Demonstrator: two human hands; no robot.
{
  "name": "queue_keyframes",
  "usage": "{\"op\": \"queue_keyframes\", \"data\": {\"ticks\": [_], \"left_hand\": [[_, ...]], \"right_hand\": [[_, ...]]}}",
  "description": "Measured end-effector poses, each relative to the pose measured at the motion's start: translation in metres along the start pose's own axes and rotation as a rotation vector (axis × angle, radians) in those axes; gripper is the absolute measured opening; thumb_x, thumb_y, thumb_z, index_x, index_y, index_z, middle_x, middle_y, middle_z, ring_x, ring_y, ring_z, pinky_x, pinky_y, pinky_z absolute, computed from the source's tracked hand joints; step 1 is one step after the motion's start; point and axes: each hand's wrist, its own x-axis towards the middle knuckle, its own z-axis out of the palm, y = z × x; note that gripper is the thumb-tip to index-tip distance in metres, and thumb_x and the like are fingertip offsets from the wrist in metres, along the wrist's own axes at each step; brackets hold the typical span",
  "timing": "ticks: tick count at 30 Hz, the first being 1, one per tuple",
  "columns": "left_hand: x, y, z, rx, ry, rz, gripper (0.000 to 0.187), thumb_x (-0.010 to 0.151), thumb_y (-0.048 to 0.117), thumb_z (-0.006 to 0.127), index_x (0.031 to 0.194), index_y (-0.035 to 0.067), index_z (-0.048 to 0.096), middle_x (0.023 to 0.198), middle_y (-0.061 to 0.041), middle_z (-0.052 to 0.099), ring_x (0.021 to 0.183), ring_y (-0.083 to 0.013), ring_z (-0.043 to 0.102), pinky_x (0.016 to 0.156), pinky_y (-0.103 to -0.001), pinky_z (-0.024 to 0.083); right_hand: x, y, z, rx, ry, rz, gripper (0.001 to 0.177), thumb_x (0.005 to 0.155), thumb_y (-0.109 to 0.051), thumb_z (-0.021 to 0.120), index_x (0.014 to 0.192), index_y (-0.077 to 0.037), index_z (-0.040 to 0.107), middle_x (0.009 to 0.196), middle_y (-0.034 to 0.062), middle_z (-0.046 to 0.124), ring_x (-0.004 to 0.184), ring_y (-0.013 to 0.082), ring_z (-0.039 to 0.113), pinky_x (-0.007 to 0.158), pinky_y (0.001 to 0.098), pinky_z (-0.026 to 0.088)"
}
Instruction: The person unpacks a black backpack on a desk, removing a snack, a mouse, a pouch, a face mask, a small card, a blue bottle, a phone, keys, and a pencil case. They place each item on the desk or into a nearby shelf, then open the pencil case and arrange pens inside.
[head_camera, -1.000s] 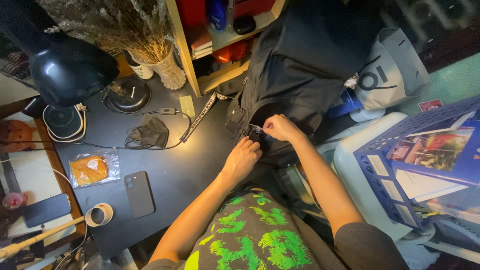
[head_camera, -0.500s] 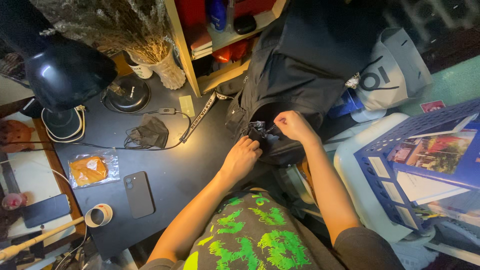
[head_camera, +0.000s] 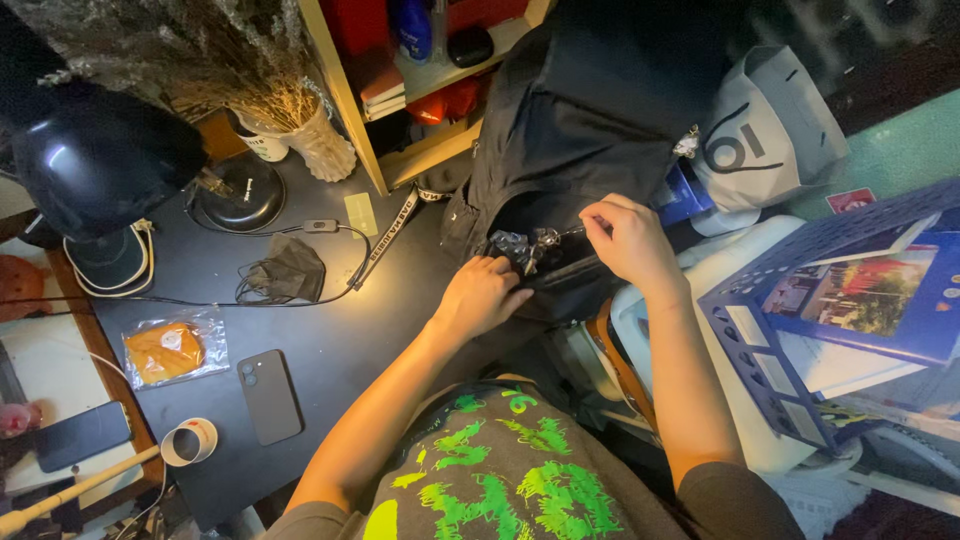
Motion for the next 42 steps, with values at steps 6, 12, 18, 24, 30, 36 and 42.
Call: {"op": "queue_keyframes", "data": {"ticks": [6,12,18,24,30,36,42], "left_hand": [[0.028,0.019,-0.032,-0.256,0.345,-0.141,0.047,0.082,0.023,0.08,0.116,-0.004,0.062,0.106,-0.018,0.062,0.099,-0.0381,0.062,0.079,-0.044,0.052],[0.052,0.014,-0.032,-0.572,0.265,-0.288,0.045,0.086,0.023,0.085,0.123,0.006,0.066,0.109,-0.011,0.07,0.1,-0.023,0.071,0.089,-0.036,0.057],[0.026,0.005,-0.036,-1.828,0.431,-0.247,0.047,0.078,0.015,0.075,0.123,0.007,0.065,0.13,-0.007,0.067,0.126,-0.0195,0.061,0.106,-0.039,0.048],[-0.014,-0.03,-0.026,-2.158,0.47,-0.368,0.045,0.096,0.027,0.072,0.126,-0.004,0.06,0.123,-0.021,0.069,0.117,-0.0298,0.067,0.106,-0.044,0.054],[-0.108,-0.086,0.007,-1.647,0.674,-0.793,0.049,0.086,0.026,0.076,0.13,0.015,0.06,0.094,0.0,0.064,0.084,-0.0107,0.064,0.069,-0.031,0.055],[-0.266,-0.153,0.009,-1.049,0.87,-1.231,0.047,0.082,0.026,0.08,0.12,0.005,0.062,0.092,-0.003,0.067,0.076,-0.0132,0.067,0.065,-0.03,0.057],[-0.403,-0.157,0.0,-0.108,0.55,-1.686,0.071,0.082,0.042,0.072,0.136,0.003,0.047,0.118,-0.03,0.066,0.112,-0.0487,0.062,0.095,-0.054,0.049]], "right_hand": [[0.005,-0.054,-0.041,-0.035,0.112,-0.246,0.007,0.093,-0.001,0.071,0.099,0.002,0.07,0.097,0.0123,0.07,0.085,0.0296,0.07,0.073,0.0357,0.054],[0.0,-0.074,-0.062,0.23,0.178,-0.2,0.007,0.099,-0.003,0.071,0.104,0.002,0.071,0.102,0.009,0.071,0.086,0.0177,0.068,0.075,0.0285,0.052],[0.003,-0.051,0.009,0.864,0.211,0.217,0.012,0.101,-0.015,0.071,0.104,-0.003,0.071,0.093,0.0033,0.071,0.081,0.0092,0.068,0.078,0.0255,0.056],[-0.035,-0.051,0.139,1.283,-0.206,0.473,0.012,0.097,-0.017,0.065,0.103,-0.006,0.063,0.088,0.0041,0.073,0.08,0.0126,0.07,0.077,0.0299,0.06],[-0.057,-0.041,0.202,0.866,-0.573,0.27,0.014,0.097,-0.014,0.067,0.102,-0.001,0.069,0.09,0.0076,0.075,0.079,0.0123,0.071,0.075,0.0288,0.058],[-0.066,-0.033,0.226,0.746,-0.724,0.237,0.015,0.095,-0.014,0.067,0.103,-0.002,0.071,0.093,0.0045,0.075,0.086,0.0101,0.074,0.076,0.0278,0.06],[-0.064,-0.043,0.245,0.712,-0.831,0.222,0.016,0.094,-0.014,0.068,0.105,-0.002,0.071,0.093,0.0031,0.074,0.083,0.0101,0.071,0.075,0.0271,0.058]]}}
